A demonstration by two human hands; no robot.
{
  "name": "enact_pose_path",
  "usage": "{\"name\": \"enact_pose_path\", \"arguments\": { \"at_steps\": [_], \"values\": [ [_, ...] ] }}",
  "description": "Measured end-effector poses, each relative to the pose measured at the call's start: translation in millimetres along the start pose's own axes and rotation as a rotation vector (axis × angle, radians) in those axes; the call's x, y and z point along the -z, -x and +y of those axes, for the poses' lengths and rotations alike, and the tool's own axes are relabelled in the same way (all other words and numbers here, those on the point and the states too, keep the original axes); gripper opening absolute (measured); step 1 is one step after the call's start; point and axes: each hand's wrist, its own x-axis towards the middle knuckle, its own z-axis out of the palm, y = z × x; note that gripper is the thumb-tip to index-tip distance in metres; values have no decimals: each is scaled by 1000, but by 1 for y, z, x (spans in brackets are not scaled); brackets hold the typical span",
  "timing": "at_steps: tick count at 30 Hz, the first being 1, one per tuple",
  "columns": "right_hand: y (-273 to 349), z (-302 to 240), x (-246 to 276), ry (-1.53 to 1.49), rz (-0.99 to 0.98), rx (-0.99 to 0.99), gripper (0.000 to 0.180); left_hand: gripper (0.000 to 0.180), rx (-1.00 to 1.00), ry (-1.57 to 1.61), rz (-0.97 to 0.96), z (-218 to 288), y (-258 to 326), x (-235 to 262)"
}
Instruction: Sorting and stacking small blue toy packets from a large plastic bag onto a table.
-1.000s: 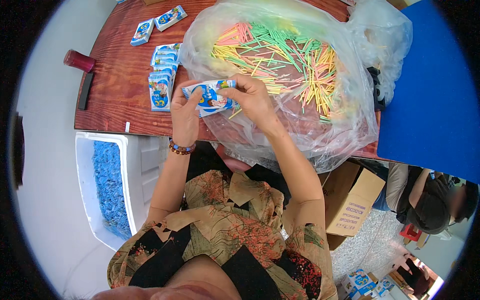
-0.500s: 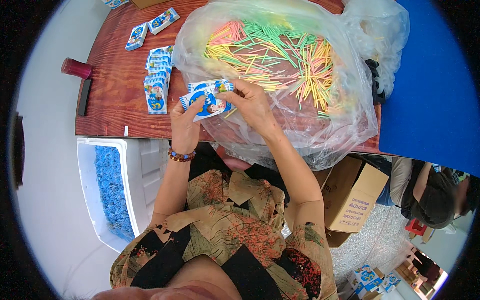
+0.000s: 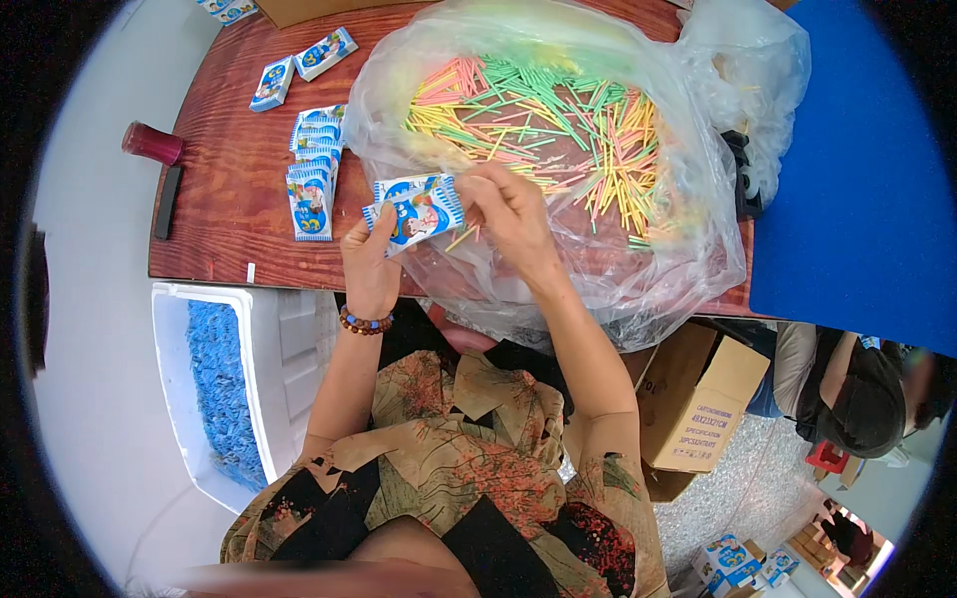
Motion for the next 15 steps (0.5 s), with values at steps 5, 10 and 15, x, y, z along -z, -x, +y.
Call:
{"name": "enact_pose_path", "arguments": {
  "at_steps": [5,10,15],
  "values": [
    [4,-9,15,268,-128,400,23,15,81,91,-31,6,4,-9],
    [-1,1,10,522,-228,504,31,18,117,89,-77,-5,5,-16],
    [1,2,12,506,-311,529,23,20,43,-96,-60,2,11,-23]
  ]
}}
